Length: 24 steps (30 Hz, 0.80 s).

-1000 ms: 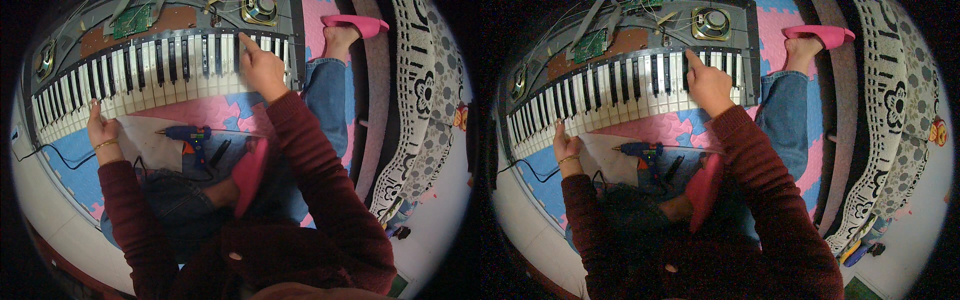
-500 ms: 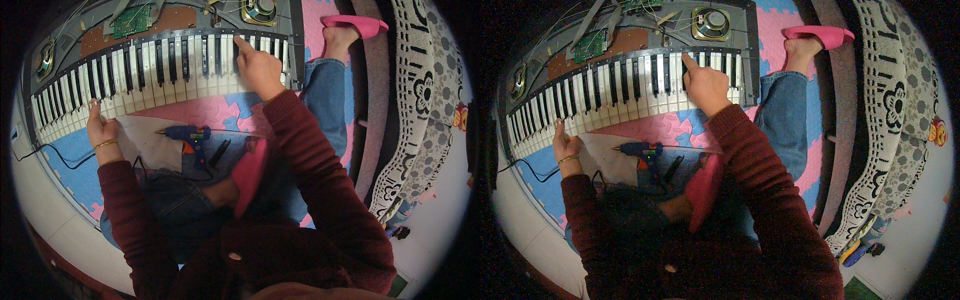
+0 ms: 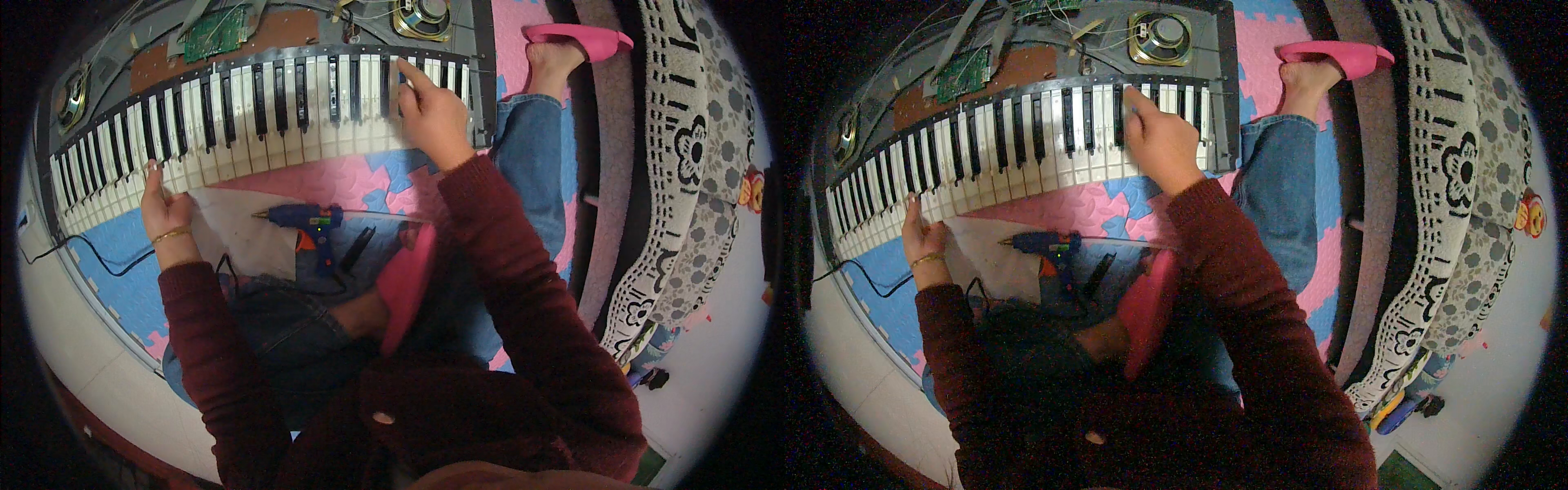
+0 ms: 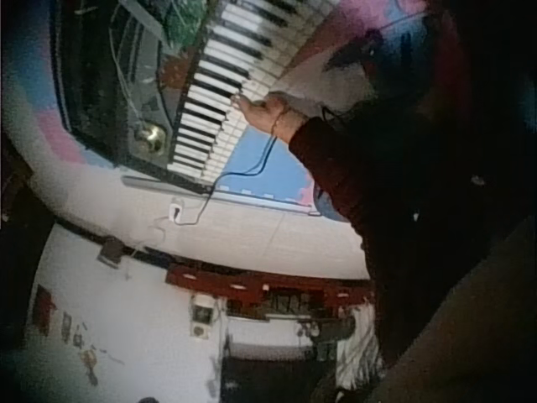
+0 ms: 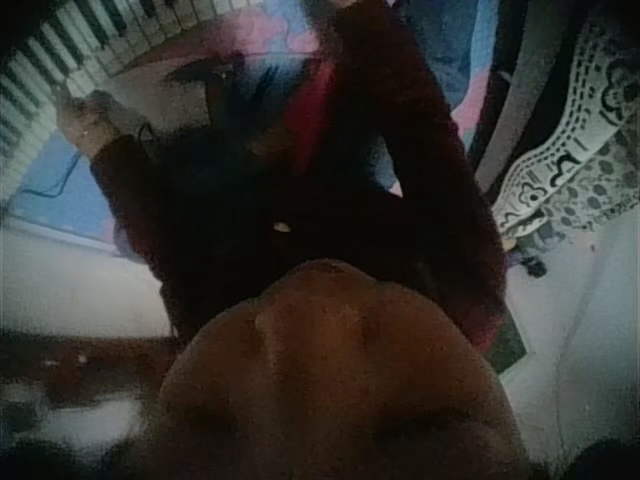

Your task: The person sits on a foam mat and uses a hot glue gun to apply glue to the white keys of a disassembled electronic keyboard. They repeatedly press and hold the keys to secure them while the glue sets.

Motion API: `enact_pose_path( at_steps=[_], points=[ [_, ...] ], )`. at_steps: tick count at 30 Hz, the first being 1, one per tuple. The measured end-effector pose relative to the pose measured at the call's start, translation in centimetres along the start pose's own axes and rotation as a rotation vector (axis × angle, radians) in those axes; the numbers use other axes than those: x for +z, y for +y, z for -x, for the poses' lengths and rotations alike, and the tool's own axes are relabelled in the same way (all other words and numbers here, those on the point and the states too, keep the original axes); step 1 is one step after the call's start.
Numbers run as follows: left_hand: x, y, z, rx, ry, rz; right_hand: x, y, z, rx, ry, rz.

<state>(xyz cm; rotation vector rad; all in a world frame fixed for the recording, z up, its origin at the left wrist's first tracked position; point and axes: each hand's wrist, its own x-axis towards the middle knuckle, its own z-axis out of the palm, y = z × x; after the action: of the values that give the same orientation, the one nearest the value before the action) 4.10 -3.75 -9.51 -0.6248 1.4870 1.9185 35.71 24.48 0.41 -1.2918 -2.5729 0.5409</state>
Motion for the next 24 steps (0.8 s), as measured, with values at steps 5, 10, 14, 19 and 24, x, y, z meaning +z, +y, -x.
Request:
enact_pose_path(
  at_steps=[5, 10, 14, 19, 24],
  points=[
    [-0.1, 0.0, 0.7, 0.052, -0.078, -0.003, -0.5, 0.7, 2.8, -0.205, 0.092, -0.13],
    [-0.6, 0.1, 0.1, 0.005, -0.028, -0.036, 0.6, 0.8, 3.7, -0.376, 0.168, -0.011],
    [-1.0, -0.1, -1.1, 0.073, -0.06, -0.047, 0.9, 1.1, 3.7, -0.379, 0.158, 0.008],
    [-1.6, -0.4, -1.5, 0.051, -0.07, 0.001, 1.0, 1.1, 3.9, -0.382, 0.152, 0.0],
    [-1.2, -0.2, -1.3, 0.038, -0.058, 0.041, 1.0, 1.0, 3.9, -0.392, 0.167, 0.0]
  ],
)
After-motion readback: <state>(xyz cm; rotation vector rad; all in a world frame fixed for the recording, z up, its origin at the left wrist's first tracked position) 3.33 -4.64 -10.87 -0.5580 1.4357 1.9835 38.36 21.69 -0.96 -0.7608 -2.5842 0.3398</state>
